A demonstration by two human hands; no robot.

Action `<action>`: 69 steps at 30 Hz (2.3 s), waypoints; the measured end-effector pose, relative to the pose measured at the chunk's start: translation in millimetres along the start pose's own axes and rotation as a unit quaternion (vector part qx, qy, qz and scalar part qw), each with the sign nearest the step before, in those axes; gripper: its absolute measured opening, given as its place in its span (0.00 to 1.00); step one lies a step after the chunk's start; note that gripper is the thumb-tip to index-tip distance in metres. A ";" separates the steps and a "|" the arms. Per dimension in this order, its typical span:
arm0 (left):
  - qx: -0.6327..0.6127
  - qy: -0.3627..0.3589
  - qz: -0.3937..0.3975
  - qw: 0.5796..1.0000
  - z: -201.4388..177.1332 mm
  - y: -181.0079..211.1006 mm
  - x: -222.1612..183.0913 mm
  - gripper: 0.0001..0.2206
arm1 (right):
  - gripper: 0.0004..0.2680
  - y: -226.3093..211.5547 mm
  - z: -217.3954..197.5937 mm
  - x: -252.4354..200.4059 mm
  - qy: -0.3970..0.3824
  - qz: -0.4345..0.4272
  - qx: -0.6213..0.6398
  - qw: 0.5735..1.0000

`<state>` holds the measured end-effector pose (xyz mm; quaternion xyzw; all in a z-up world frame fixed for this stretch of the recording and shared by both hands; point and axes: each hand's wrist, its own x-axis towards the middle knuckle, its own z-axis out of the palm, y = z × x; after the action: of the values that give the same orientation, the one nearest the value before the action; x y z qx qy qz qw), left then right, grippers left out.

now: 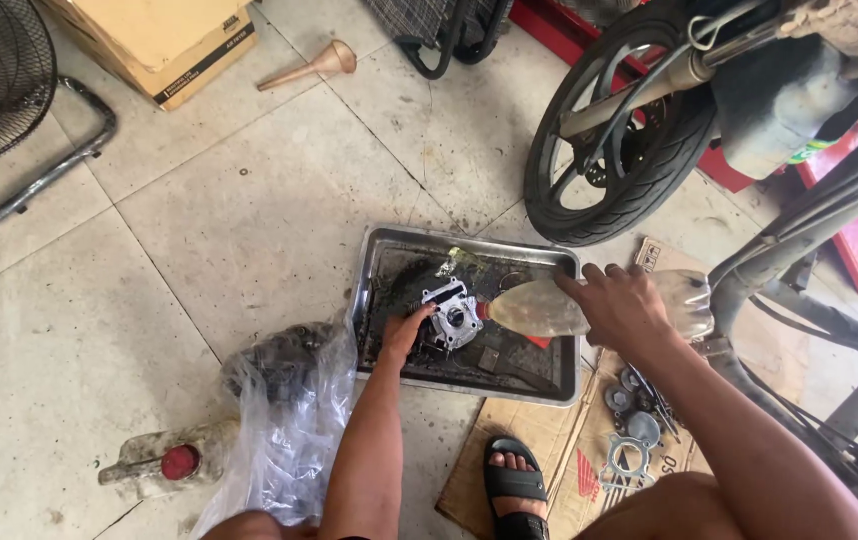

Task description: Cleaning a motorcycle engine component using a brush and cleaning fluid in a metal tray

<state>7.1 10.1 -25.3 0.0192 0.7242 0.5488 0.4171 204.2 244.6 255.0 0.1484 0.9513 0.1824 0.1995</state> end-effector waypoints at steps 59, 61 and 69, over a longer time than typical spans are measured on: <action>-0.182 -0.020 0.141 0.973 15.6 17.9 14.3 0.14 | 0.19 -44.8 -60.6 -9.0 0.192 -0.006 -0.070 0.979; -0.200 -0.023 0.163 0.966 14.6 24.5 4.6 0.12 | 0.20 -45.1 -50.5 -5.6 0.193 -0.011 -0.084 0.977; -0.275 -0.005 0.102 0.956 20.4 4.3 34.4 0.08 | 0.25 -40.4 -56.1 -6.0 0.148 -0.007 -0.054 0.987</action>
<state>-4.4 44.4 -42.9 -0.0198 0.5378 0.7660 0.3515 176.7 190.4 288.4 0.1016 0.9601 0.2520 0.0653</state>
